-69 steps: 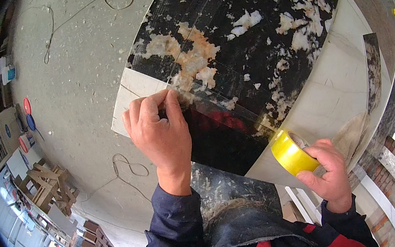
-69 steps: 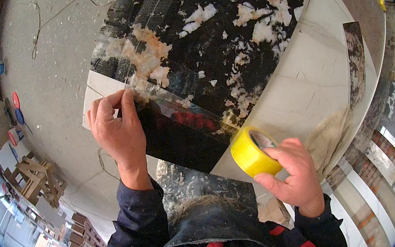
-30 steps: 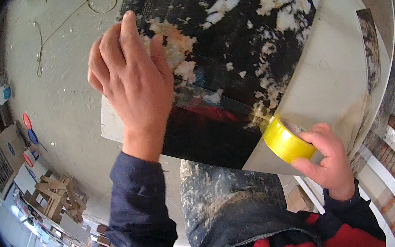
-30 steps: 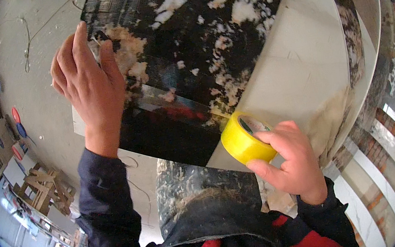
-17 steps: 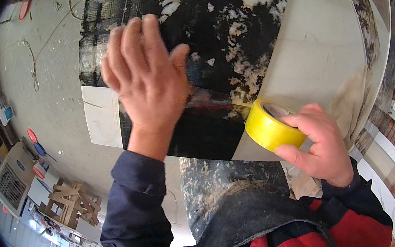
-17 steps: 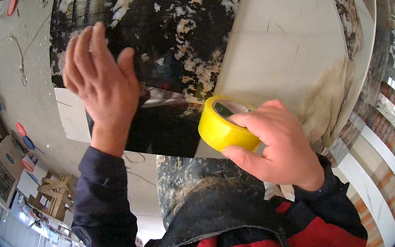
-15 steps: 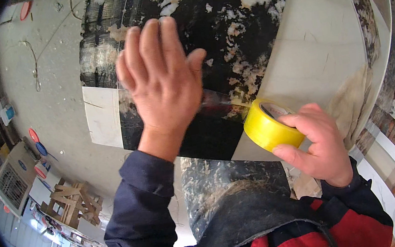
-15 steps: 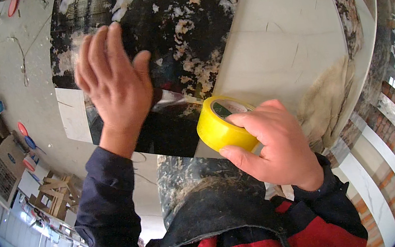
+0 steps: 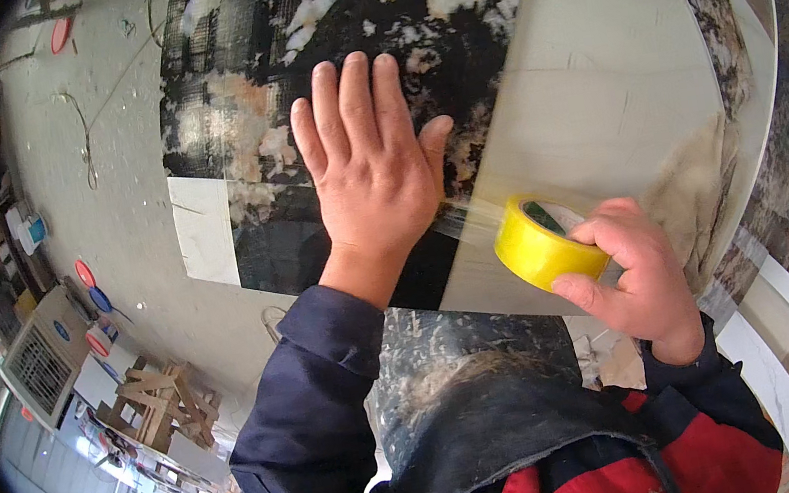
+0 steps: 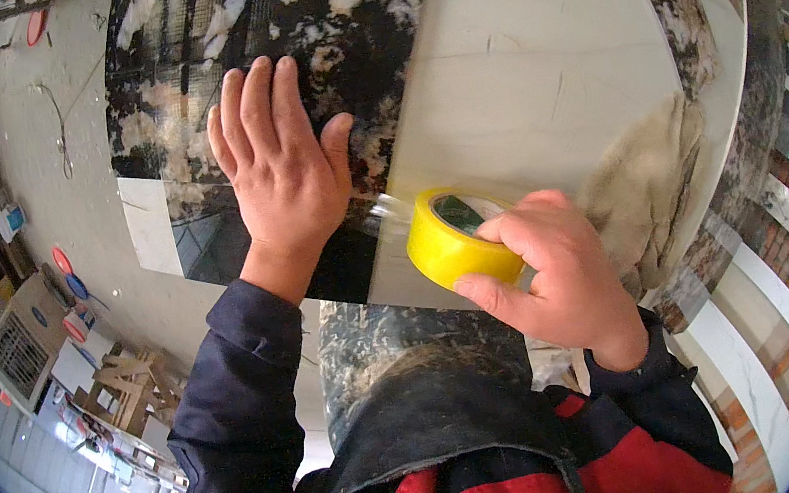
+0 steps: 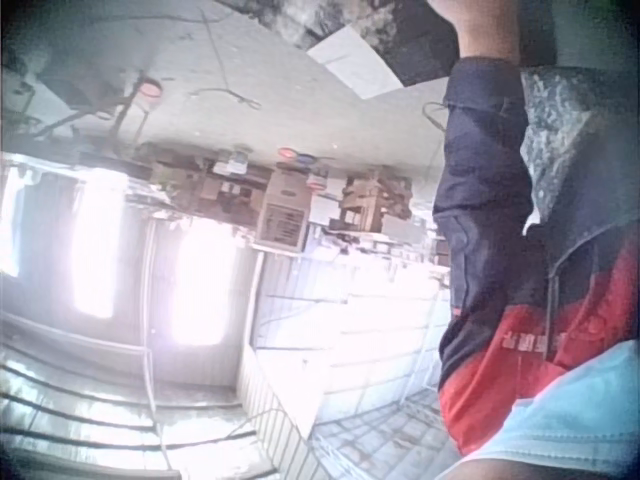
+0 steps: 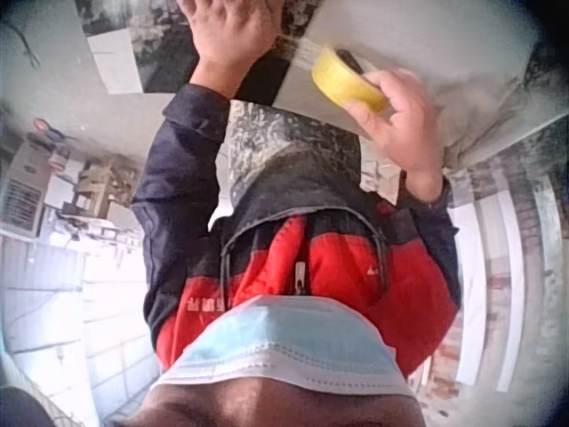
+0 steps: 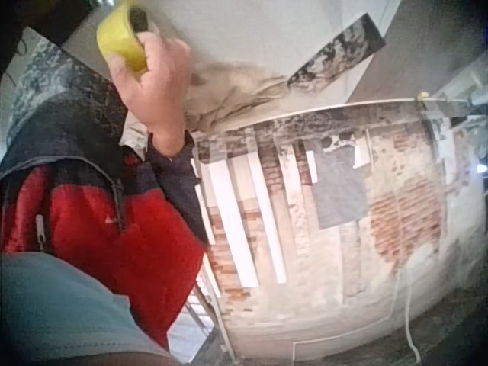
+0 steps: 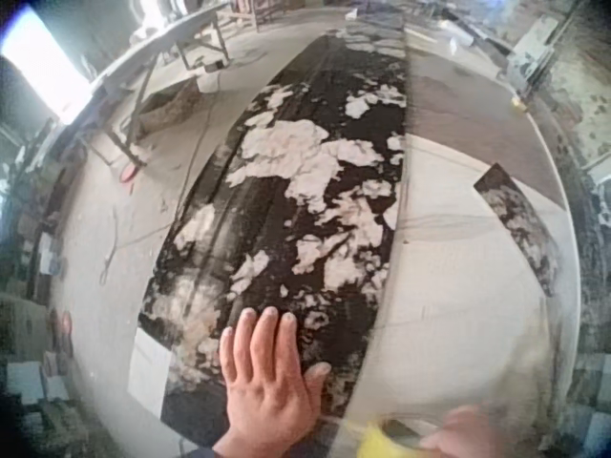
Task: The person applies yellow tape to a large black surface with white residue, using a utility knife to cut the tape and hands to smooth it down. The person repeatedly measures, cuts, and presses tape along the surface edges and sections.
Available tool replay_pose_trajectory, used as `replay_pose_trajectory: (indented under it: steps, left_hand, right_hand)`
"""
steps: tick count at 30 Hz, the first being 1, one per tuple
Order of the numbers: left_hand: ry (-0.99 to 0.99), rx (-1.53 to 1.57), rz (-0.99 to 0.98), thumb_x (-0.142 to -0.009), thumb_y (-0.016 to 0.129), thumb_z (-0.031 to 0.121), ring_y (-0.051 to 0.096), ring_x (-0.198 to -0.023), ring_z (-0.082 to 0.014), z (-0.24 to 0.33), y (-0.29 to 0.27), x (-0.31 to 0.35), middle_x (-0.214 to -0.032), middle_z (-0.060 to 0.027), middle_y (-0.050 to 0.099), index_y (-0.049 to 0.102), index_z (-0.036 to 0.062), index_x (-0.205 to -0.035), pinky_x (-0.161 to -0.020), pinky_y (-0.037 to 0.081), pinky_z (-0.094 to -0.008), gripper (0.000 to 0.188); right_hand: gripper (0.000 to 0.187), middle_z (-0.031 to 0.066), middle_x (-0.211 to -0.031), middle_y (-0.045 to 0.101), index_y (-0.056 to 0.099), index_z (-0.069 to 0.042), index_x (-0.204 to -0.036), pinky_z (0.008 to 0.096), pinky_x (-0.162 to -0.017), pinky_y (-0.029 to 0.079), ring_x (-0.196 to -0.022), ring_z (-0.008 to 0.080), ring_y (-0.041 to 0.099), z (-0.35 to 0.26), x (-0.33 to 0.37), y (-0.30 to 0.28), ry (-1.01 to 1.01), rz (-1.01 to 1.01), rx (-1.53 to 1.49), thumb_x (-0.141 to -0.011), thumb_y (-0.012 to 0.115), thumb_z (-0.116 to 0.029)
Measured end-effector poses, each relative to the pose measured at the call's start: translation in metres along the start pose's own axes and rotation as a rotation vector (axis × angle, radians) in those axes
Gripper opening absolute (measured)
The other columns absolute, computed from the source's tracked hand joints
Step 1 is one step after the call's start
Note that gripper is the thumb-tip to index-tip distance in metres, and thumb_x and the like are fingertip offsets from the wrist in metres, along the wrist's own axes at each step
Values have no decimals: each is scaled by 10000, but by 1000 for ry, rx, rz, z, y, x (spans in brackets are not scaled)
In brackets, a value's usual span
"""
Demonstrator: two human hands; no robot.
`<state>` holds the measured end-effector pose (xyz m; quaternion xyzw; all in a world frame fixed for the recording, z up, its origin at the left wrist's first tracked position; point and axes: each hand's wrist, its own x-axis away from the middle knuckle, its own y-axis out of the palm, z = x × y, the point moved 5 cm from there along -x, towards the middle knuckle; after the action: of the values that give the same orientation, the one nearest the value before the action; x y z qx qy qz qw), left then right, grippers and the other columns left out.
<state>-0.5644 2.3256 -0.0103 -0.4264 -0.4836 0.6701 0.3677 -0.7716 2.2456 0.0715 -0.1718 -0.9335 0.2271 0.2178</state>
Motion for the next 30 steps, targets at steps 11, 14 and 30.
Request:
replay_pose_trajectory:
  steps: [11,14,30]
  left_hand:
    - [-10,15,-80,-1000,556,525,377,-1481,-429,40,4,7,-1559,-212,454,518,-7,-1484,-1226,224,-606,720]
    - [1,31,-90,-993,564,531,356,-1493,-435,41,6,7,-1577,-218,431,513,-9,-1489,-1227,216,-616,735]
    - [-266,-45,-156,-1014,603,381,165,-1599,-410,-58,-29,82,-1693,-238,267,329,-25,-1599,-1289,86,-535,763]
  right_hand:
    - [305,116,-789,656,642,-50,-955,439,-775,451,-747,355,632,-9,-10,13,-71,92,30,-848,825,-269]
    - [313,121,-799,662,647,-57,-968,440,-784,454,-754,360,631,-11,-10,12,-68,127,14,-850,827,-285]
    - [369,126,-931,683,674,-15,-1002,408,-862,491,-873,316,624,6,5,6,-20,93,-86,-829,855,-286]
